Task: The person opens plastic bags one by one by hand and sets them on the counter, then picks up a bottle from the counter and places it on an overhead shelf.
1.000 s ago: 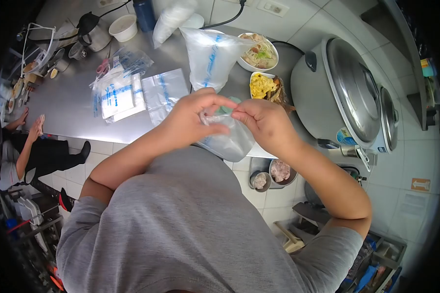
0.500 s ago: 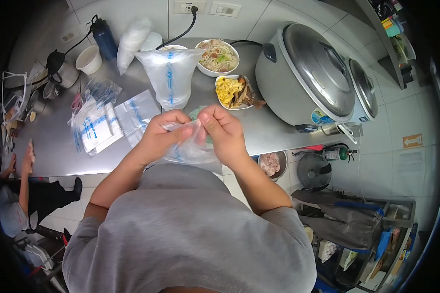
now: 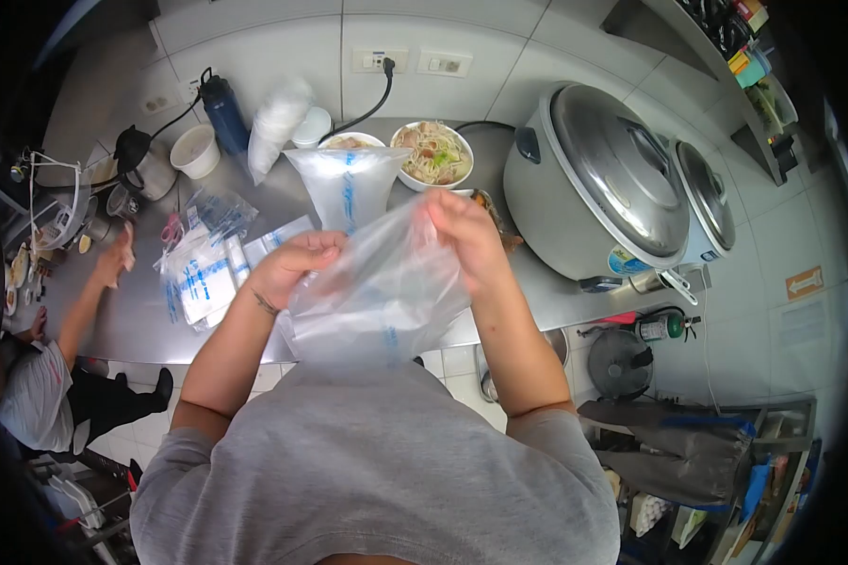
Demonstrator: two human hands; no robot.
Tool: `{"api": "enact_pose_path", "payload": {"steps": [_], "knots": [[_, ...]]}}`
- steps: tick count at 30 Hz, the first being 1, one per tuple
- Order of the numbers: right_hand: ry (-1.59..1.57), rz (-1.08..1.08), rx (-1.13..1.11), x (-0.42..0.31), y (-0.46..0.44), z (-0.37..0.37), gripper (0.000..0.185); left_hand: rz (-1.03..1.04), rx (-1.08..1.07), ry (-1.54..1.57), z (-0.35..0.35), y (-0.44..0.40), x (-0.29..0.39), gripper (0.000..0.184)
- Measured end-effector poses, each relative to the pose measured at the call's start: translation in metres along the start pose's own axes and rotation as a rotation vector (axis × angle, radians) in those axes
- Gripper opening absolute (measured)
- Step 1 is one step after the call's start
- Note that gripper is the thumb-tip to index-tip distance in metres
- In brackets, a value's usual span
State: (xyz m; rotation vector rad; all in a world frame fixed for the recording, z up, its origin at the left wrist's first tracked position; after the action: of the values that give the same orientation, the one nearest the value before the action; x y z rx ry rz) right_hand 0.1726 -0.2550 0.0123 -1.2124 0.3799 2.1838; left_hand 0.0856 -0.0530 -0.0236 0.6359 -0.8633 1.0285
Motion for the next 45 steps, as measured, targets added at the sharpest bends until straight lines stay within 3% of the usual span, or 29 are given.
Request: {"api": "enact_pose_path", "payload": {"steps": [3, 5, 6, 7, 9, 10, 12, 15, 16, 19, 20, 22, 23, 27, 28, 30, 33, 34, 36, 39, 42, 45], "knots": [[-0.064, 0.051, 0.233, -0.024, -0.034, 0.031, 0.020, 0.205, 0.017, 0.318, -0.020, -0.017, 0.044, 0.020], [-0.157, 0.148, 0.238, -0.013, -0.048, 0.027, 0.020, 0.118, 0.217, 0.484, -0.032, -0.030, 0.064, 0.025], [-0.201, 0.197, 0.236, -0.005, -0.058, 0.022, 0.021, 0.115, 0.242, 0.496, -0.049, -0.036, 0.050, 0.025], [-0.136, 0.096, 0.240, 0.031, -0.080, -0.024, 0.022, 0.154, 0.308, 0.516, -0.074, -0.041, 0.028, 0.025], [-0.132, 0.078, 0.379, 0.089, -0.107, -0.070, 0.023, 0.201, 0.386, 0.639, -0.121, -0.058, -0.032, 0.025], [-0.193, 0.169, 0.521, 0.109, -0.099, -0.069, 0.024, 0.201, 0.401, 0.749, -0.133, -0.061, -0.065, 0.025], [-0.074, 0.232, 0.590, 0.122, -0.081, -0.072, 0.028, 0.181, 0.555, 0.480, -0.136, -0.055, -0.096, 0.027], [0.587, 0.214, 0.697, 0.084, -0.074, -0.045, 0.032, 0.096, 0.797, -0.099, -0.137, -0.036, -0.084, 0.026], [0.433, 0.083, 0.609, 0.096, -0.083, -0.079, 0.033, 0.132, 0.787, -0.229, -0.123, -0.023, -0.061, 0.022], [0.231, -0.313, 0.402, 0.052, -0.081, -0.042, 0.033, 0.522, 0.761, -0.423, -0.107, -0.016, -0.025, 0.022], [0.221, -0.310, 0.360, 0.055, -0.081, -0.037, 0.032, 0.479, 0.707, -0.602, -0.104, -0.021, -0.027, 0.025], [0.444, -0.008, 0.468, 0.089, -0.072, -0.057, 0.031, 0.377, 0.573, -0.948, -0.098, -0.031, -0.036, 0.034], [0.556, 0.138, 0.507, 0.107, -0.071, -0.070, 0.031, 0.354, 0.566, -0.918, -0.101, -0.032, -0.045, 0.036], [0.855, -0.077, 0.484, 0.162, -0.051, -0.109, 0.028, 0.297, 0.600, -0.854, -0.109, -0.026, -0.076, 0.038], [0.632, -0.016, 0.536, 0.164, -0.040, -0.102, 0.027, 0.283, 0.623, -0.852, -0.107, -0.021, -0.078, 0.036], [0.182, 0.099, 0.616, 0.166, -0.022, -0.082, 0.025, 0.031, 0.603, -0.517, -0.095, -0.010, -0.080, 0.028], [0.254, 0.219, 0.388, 0.162, 0.006, -0.069, 0.027, -0.171, 0.486, -0.226, -0.134, 0.011, -0.131, 0.023], [0.427, 0.305, 0.315, 0.162, 0.012, -0.075, 0.029, -0.209, 0.433, -0.169, -0.155, 0.024, -0.146, 0.023], [0.769, 0.469, 0.151, 0.161, 0.021, -0.092, 0.033, -0.106, 0.353, -1.474, -0.170, 0.041, -0.125, 0.016], [0.976, 0.419, 0.247, 0.108, 0.021, -0.061, 0.035, 0.251, 0.795, -1.371, -0.126, 0.065, -0.060, 0.012], [1.102, 0.213, -0.106, 0.048, 0.017, -0.004, 0.040, 0.189, 0.662, -1.165, -0.074, 0.070, -0.016, 0.009], [1.247, -0.212, -0.051, 0.028, 0.009, 0.039, 0.044, 0.169, 0.618, -1.183, -0.023, 0.062, -0.002, 0.009]]}}
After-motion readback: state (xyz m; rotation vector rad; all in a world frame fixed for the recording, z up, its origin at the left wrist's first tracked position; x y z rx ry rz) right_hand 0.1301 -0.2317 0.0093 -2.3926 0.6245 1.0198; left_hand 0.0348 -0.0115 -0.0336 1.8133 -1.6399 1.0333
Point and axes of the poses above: each hand's wrist, its own y-axis away from the middle knuckle, its own z-axis out of the palm, x = y × z, the point moved 3 cm from there along -y, towards the middle knuckle, and after that the axes turned 3 degrees about z, right-handed, at the moved point
